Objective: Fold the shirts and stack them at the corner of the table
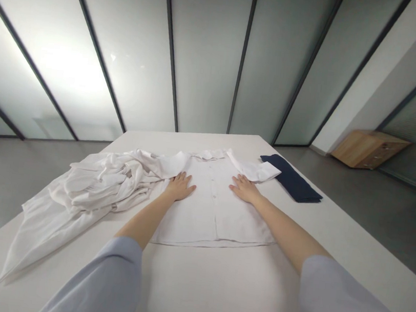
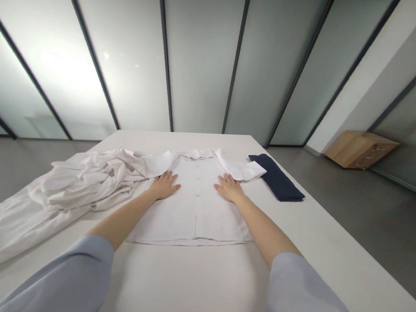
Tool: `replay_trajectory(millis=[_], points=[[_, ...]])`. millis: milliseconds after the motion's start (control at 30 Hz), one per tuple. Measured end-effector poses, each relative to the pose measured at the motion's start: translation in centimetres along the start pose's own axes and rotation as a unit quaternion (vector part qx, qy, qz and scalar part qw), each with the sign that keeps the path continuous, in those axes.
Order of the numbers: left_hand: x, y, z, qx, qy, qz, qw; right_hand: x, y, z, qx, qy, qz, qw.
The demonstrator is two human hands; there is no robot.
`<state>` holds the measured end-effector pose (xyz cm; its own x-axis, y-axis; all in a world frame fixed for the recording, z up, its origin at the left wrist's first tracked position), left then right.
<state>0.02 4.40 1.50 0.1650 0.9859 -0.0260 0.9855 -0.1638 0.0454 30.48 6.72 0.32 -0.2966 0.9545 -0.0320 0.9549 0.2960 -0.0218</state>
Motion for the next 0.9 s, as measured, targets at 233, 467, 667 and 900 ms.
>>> replay_trajectory(millis=[233,467,667,900], points=[[-2.3,0.4,-0.1,0.018,-0.006,0.001,1.0,-2.7,-1.0,-0.4,-0.015,-0.014,-0.007,1.0],[-5.9,1.7,-0.5,0.047,-0.011,-0.001,0.999,-5.2,-2.3,-2.3,-0.05,-0.008,-0.045,0.998],[-4.3,3.1,-3.6,0.092,-0.074,0.042,0.992,-3.7,-3.3,-4.8,-0.063,-0.01,-0.063,0.996],[0.9,3.9,-0.8,-0.002,0.042,0.057,0.997,1.2,-3.4,-2.6,0.024,0.049,-0.065,0.996]])
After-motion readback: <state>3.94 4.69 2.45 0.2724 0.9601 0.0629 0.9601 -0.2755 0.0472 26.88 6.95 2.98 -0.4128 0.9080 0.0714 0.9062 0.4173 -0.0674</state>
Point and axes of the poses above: each hand's wrist, its own x-axis towards the middle knuckle, its own z-axis out of the palm, y = z × x, the point moved 1 cm from there along x, towards the middle knuckle, and after that the axes turned 4 degrees about -z, right-handed, at the moved point
